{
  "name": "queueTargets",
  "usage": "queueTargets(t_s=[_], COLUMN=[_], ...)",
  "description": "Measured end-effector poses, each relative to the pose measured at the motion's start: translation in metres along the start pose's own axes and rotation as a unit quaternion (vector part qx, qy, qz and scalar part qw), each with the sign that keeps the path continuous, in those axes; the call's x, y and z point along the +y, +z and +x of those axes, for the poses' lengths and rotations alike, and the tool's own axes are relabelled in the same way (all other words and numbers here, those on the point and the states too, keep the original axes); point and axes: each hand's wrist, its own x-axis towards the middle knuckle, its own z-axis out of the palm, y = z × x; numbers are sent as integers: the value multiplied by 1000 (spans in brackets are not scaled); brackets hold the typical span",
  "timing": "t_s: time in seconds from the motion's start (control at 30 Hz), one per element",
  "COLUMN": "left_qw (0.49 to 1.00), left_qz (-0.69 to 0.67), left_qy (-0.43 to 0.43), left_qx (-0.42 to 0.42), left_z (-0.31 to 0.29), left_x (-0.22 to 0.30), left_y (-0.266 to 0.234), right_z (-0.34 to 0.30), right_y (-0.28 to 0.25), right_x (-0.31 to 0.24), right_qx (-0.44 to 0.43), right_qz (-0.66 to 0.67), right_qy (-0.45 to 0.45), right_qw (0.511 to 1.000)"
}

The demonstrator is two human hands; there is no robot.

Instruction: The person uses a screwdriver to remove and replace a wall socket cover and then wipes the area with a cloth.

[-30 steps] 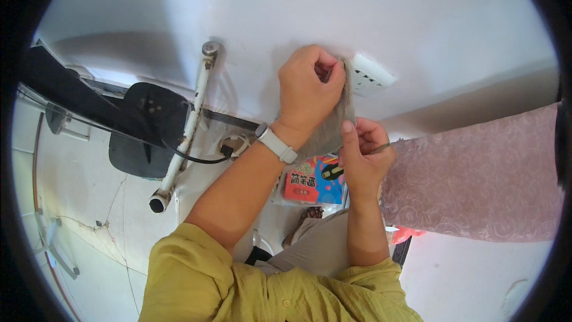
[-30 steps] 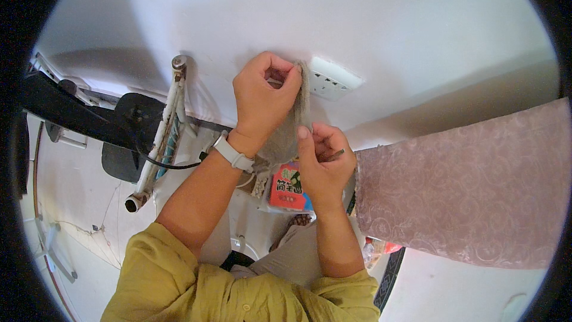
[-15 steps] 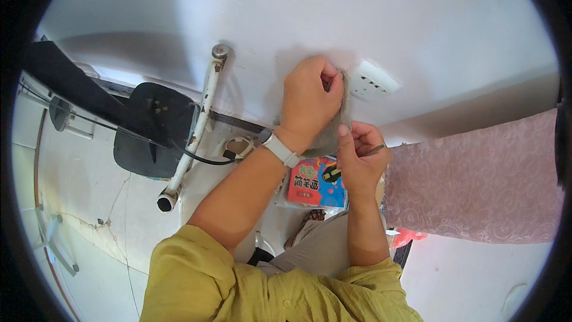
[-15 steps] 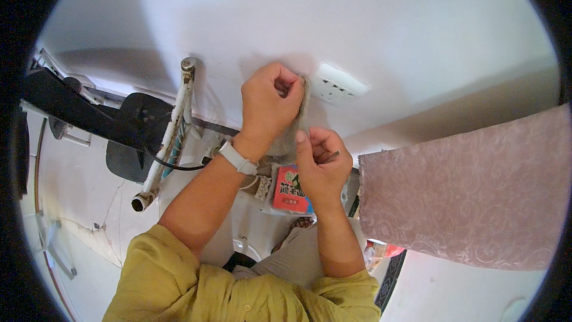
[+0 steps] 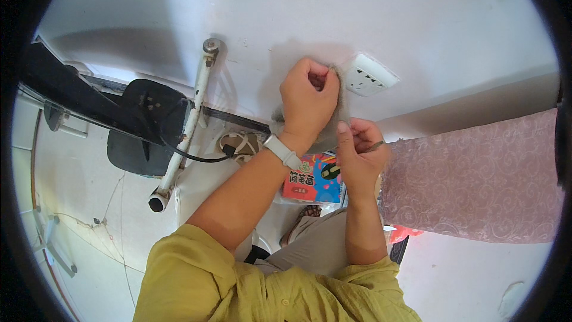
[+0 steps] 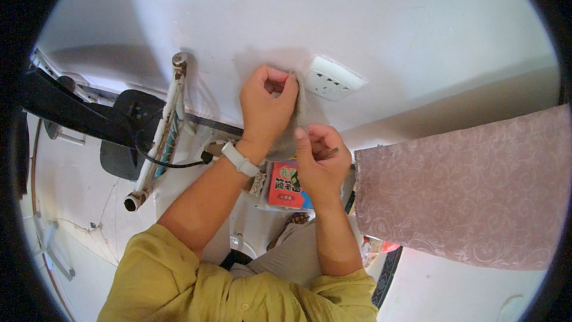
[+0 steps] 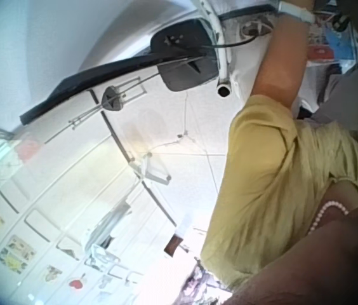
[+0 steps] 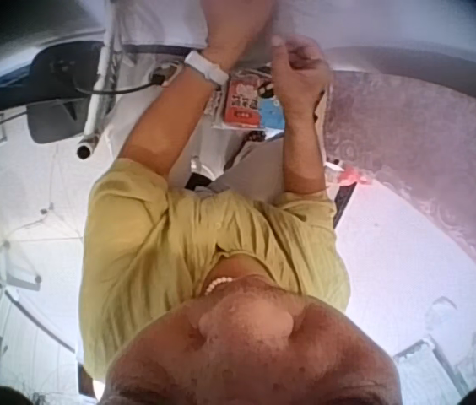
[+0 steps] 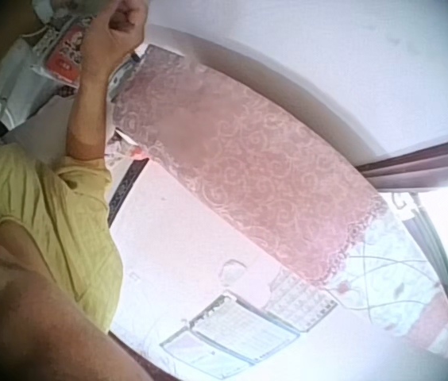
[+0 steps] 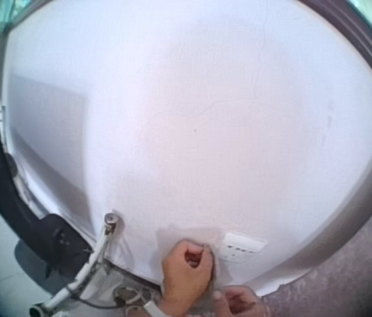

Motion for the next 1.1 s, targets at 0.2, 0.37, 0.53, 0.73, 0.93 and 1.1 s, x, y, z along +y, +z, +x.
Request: queueTargets(t_s=[0.2, 0.37, 0.53, 0.73, 0.93, 1.1], left_qw=[996, 985, 976, 976, 976, 975], left_qz=[-35, -94, -183, -194, -164, -144], left_qy=[-70, -131, -74, -79, -145, -168], left_qx=[47, 60, 91, 65, 18, -28], left_z=[-24, -34, -24, -21, -31, -37], left_x=[-45, -33, -23, -24, -40, -40], left_y=[13, 22, 23, 21, 27, 31], right_z=[9, 10, 15, 12, 15, 22], right_y=[2, -6, -11, -2, -7, -12], right_x=[25, 20, 30, 28, 38, 30], right_qx=[-34, -29, -1, -25, -27, -7], right_qz=[-55, -1, -19, 22, -9, 10], right_qy=[-35, 10, 5, 17, 25, 66], right_qw=[997, 1000, 1000, 999, 999, 998])
